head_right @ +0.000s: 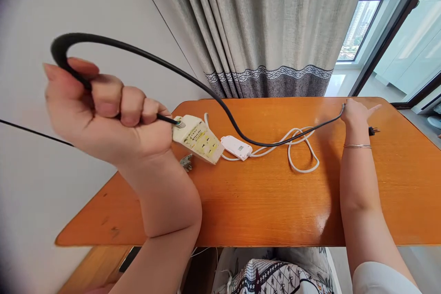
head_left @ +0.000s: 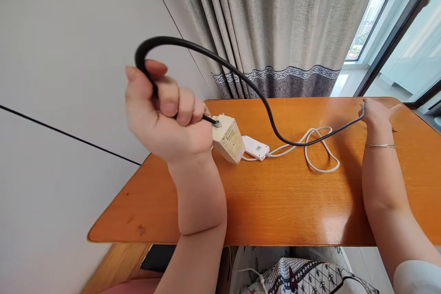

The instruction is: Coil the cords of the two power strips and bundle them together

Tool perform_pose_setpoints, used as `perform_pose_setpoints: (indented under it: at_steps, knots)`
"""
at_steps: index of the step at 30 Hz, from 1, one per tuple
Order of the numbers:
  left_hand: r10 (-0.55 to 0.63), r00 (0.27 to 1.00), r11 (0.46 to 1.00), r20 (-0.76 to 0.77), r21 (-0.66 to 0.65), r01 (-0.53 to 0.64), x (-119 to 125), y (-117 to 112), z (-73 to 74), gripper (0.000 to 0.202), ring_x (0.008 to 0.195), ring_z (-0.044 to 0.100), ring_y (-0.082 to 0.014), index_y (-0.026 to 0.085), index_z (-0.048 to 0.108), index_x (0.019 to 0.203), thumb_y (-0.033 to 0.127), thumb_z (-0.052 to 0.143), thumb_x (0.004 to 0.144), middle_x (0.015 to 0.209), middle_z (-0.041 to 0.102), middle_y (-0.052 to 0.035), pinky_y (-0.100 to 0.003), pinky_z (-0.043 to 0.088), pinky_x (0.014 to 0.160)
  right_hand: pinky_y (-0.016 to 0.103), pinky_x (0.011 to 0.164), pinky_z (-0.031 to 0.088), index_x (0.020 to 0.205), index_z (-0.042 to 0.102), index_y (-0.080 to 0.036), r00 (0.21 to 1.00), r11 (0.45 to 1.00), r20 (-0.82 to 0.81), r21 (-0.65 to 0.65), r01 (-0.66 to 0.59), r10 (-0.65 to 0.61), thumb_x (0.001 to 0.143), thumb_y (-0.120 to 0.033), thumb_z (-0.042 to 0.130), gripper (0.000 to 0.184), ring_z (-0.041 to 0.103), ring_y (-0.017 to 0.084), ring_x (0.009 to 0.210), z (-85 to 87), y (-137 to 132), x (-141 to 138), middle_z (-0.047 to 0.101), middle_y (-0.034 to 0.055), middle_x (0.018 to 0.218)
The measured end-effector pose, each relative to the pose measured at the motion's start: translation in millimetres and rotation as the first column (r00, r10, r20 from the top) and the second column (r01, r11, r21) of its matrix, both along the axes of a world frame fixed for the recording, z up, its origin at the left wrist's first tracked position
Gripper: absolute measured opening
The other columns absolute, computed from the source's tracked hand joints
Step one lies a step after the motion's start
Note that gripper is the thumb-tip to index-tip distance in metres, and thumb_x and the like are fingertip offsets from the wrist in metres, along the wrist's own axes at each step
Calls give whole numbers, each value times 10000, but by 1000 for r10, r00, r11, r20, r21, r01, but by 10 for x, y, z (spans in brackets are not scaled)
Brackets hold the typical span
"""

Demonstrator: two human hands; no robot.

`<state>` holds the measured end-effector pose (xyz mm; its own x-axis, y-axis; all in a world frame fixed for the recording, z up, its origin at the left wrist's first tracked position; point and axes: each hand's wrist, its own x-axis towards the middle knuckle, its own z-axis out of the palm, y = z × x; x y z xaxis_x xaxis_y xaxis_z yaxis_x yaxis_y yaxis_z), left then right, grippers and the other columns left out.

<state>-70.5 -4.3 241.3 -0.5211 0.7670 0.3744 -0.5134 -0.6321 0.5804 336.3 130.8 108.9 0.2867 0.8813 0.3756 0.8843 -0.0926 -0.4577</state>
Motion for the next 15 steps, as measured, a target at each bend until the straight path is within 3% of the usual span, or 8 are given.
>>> perform_pose_setpoints:
  at_steps: [1, 2, 4, 6, 9, 12, 13, 15]
  knots:
    - [-11, 999, 1000, -35, -24, 10, 9, 2, -7, 573, 329, 97, -35, 167, 596, 656, 283, 247, 1095, 473, 118, 67, -248, 84, 360, 627, 965, 333, 916, 654, -138, 987, 985, 97, -107, 135, -125, 865, -119, 550, 117, 633, 382, 1092, 96, -49, -94, 698, 252, 927]
    - [-23, 998, 999, -60, -48, 20, 17, 5, -15, 580, 331, 87, -40, 173, 593, 648, 292, 243, 1094, 475, 111, 64, -257, 79, 364, 644, 992, 320, 1047, 675, -112, 977, 971, 164, -175, 164, -135, 851, -95, 559, 228, 634, 396, 1122, 204, -105, -210, 708, 275, 1027]
    - [-74, 992, 994, -103, -89, 65, 41, 12, -35, 560, 330, 92, -49, 187, 593, 653, 303, 263, 1090, 475, 121, 61, -266, 82, 369, 629, 1030, 349, 1241, 652, -140, 989, 994, 141, -96, 50, -36, 904, -125, 510, 366, 648, 365, 1137, 426, -259, -504, 720, 229, 1124]
    - [-141, 982, 986, -125, -105, 129, 93, 24, -71, 539, 326, 92, -53, 189, 598, 657, 294, 286, 1084, 460, 136, 67, -256, 88, 360, 528, 994, 463, 1326, 617, -227, 960, 962, -86, 71, -262, 268, 966, -304, 514, 383, 653, 312, 1142, 616, -486, -861, 724, 156, 1177]
    - [-254, 956, 965, -150, -110, 239, 209, 47, -148, 514, 329, 96, -51, 177, 618, 661, 279, 326, 1072, 442, 179, 78, -216, 104, 341, 441, 970, 520, 1405, 549, -306, 665, 727, -293, 264, -634, 687, 1008, -502, 437, 457, 649, 251, 1168, 766, -898, -1395, 706, 90, 1236]
    - [-332, 924, 941, -192, -138, 310, 296, 79, -216, 439, 340, 140, -51, 187, 627, 679, 282, 410, 1048, 456, 260, 72, -200, 150, 341, 398, 889, 554, 1501, 431, -284, 372, 457, -335, 223, -861, 866, 937, -524, 592, 634, 682, 228, 1042, 750, -1186, -1760, 722, 83, 1162]
    - [-343, 918, 937, -200, -148, 318, 304, 97, -231, 416, 344, 155, -53, 194, 625, 684, 293, 434, 1040, 466, 288, 68, -204, 164, 341, 380, 846, 559, 1520, 399, -261, 332, 409, -336, 191, -892, 881, 938, -484, 604, 656, 689, 210, 955, 722, -1220, -1827, 737, 74, 1076]
    - [-349, 916, 933, -198, -161, 320, 287, 148, -246, 387, 351, 174, -59, 208, 620, 692, 325, 467, 1028, 485, 330, 60, -219, 178, 337, 344, 758, 548, 1530, 366, -210, 344, 405, -323, 143, -903, 881, 969, -389, 564, 621, 669, 174, 781, 650, -1189, -1886, 733, 37, 890]
